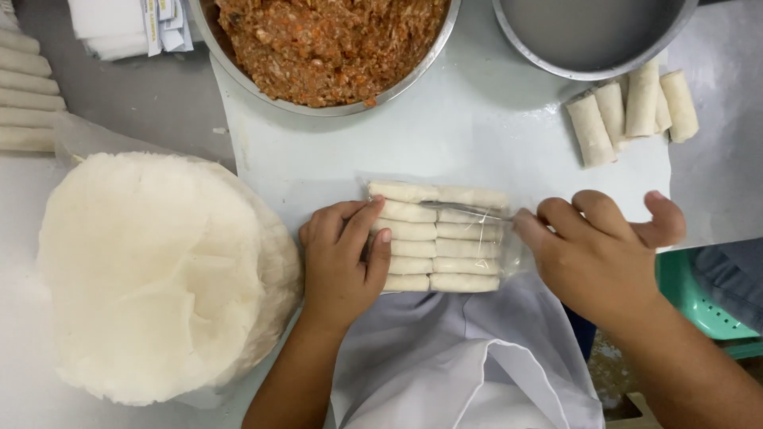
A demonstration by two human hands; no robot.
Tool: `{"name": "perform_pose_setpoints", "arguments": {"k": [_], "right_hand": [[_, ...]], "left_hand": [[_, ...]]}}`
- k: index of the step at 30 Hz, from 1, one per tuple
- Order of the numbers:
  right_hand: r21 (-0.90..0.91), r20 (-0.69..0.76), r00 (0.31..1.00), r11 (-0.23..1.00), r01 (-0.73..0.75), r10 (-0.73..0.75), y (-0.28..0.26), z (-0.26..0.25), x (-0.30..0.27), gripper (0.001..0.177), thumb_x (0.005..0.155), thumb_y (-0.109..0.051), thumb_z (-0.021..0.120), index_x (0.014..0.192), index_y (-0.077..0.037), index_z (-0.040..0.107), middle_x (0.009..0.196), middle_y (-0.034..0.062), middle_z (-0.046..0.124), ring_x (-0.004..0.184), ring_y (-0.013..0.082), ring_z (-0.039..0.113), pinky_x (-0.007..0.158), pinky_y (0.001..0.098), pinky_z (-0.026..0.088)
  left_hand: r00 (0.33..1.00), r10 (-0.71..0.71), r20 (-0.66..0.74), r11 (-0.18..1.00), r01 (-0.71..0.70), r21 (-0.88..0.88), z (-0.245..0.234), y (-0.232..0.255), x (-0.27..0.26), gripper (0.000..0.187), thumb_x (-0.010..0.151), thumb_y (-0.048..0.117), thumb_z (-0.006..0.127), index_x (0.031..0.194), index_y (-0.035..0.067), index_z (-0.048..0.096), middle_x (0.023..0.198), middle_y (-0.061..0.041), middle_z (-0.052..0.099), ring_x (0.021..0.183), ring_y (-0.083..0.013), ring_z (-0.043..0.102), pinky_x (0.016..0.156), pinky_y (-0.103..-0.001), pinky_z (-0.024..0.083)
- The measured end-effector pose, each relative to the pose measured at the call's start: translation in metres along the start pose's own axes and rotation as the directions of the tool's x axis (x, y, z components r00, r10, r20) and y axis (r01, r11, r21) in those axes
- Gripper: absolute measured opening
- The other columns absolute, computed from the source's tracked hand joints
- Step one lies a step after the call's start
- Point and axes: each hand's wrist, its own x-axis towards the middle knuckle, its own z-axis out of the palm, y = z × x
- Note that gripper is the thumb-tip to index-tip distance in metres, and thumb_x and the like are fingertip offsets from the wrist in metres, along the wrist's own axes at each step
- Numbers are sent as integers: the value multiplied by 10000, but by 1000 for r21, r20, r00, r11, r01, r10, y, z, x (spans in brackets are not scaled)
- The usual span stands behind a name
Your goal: Packing handmade spring rolls into plastic sleeves at a food production station.
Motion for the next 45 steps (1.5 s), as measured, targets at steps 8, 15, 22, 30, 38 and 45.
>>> {"name": "perform_pose_setpoints", "arguments": {"k": [8,15,22,30,38,45], "right_hand": [[97,-321,921,975,-199,220,-12,-31,22,336,839,-16,619,861,-350,601,834,-131,513,864,101,487,1075,427,141],[177,-337,921,974,-142,196,-13,-15,11,297,925,-69,666,821,-339,603,818,-106,498,947,104,558,1121,427,48],[162,-172,972,978,-130,158,-23,-14,18,350,874,-56,477,1042,-311,649,852,-101,400,939,113,487,1064,436,139],[-43,-125,978,984,-171,165,-30,9,-1,216,1004,-247,373,1121,-259,555,890,-91,289,933,57,387,1141,398,5],[115,-242,947,975,-190,213,-9,-9,4,243,803,-31,484,830,-271,503,790,-55,285,855,146,402,970,410,158],[189,-267,929,959,-210,256,-4,-31,3,346,866,-33,544,860,-364,643,804,-155,525,939,131,606,1064,438,184]], "left_hand": [[1000,-15,8,1000,15,0,1,-1,-3,340,1035,285,518,1300,135,667,1143,-22,638,1049,-220,610,945,-438,439],[1000,1,-9,1000,-1,-5,1,0,-2,357,1045,314,491,1283,126,680,1118,-31,644,1028,-223,621,939,-436,447],[1000,-11,-14,1000,11,-5,2,1,-4,347,1039,299,506,1279,121,681,1125,-26,650,1043,-207,619,940,-422,438],[999,6,-38,1000,-7,-4,1,0,-4,328,1025,262,531,1285,122,676,1102,-27,640,1033,-206,623,927,-418,449],[995,99,28,977,-103,189,-4,11,-2,397,1009,386,533,1301,153,668,1377,-42,612,1324,-255,584,994,-429,362],[990,132,54,980,-139,143,-1,18,-8,405,1038,352,512,1325,102,649,1350,-53,643,1340,-265,586,1011,-417,351]]}}
